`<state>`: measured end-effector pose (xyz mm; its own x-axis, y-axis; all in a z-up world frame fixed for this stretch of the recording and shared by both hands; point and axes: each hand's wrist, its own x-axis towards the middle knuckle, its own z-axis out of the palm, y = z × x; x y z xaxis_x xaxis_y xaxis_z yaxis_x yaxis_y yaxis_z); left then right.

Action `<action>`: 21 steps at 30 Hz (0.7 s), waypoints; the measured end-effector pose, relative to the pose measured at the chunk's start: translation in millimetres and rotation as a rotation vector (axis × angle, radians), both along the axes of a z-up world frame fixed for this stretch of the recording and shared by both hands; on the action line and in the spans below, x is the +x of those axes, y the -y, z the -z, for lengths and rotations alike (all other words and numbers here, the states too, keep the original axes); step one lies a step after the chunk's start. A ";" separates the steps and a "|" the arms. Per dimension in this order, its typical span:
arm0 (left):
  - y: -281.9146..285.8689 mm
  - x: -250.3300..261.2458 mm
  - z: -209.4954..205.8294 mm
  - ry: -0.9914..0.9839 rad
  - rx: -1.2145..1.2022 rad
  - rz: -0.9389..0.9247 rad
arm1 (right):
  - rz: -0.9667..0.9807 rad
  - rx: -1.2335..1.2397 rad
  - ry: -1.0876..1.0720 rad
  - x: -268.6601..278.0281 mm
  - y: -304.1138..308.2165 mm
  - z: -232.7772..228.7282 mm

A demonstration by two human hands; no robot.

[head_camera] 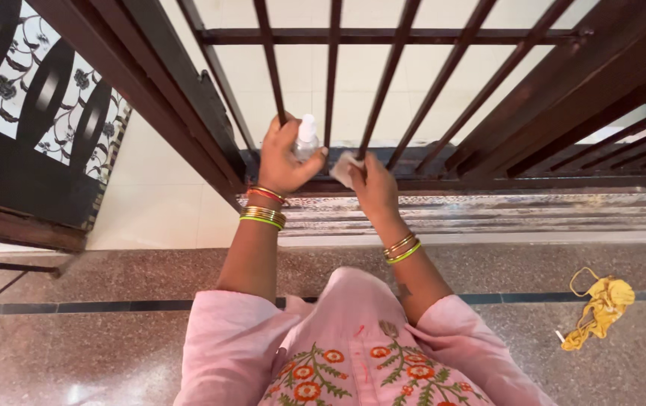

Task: The person sprays a liquid from a small bottle onto the lower horizontal bar of a brown metal gate and wipes it with a white cloth. They repeatedly spray and wipe the same section of the gate throughout the video.

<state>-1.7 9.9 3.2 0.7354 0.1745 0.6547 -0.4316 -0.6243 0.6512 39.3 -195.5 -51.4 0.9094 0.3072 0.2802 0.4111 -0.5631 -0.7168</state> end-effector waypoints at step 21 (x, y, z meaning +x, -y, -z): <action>-36.1 -3.0 5.2 0.057 0.012 0.124 | 0.313 0.444 -0.173 -29.1 -66.3 36.1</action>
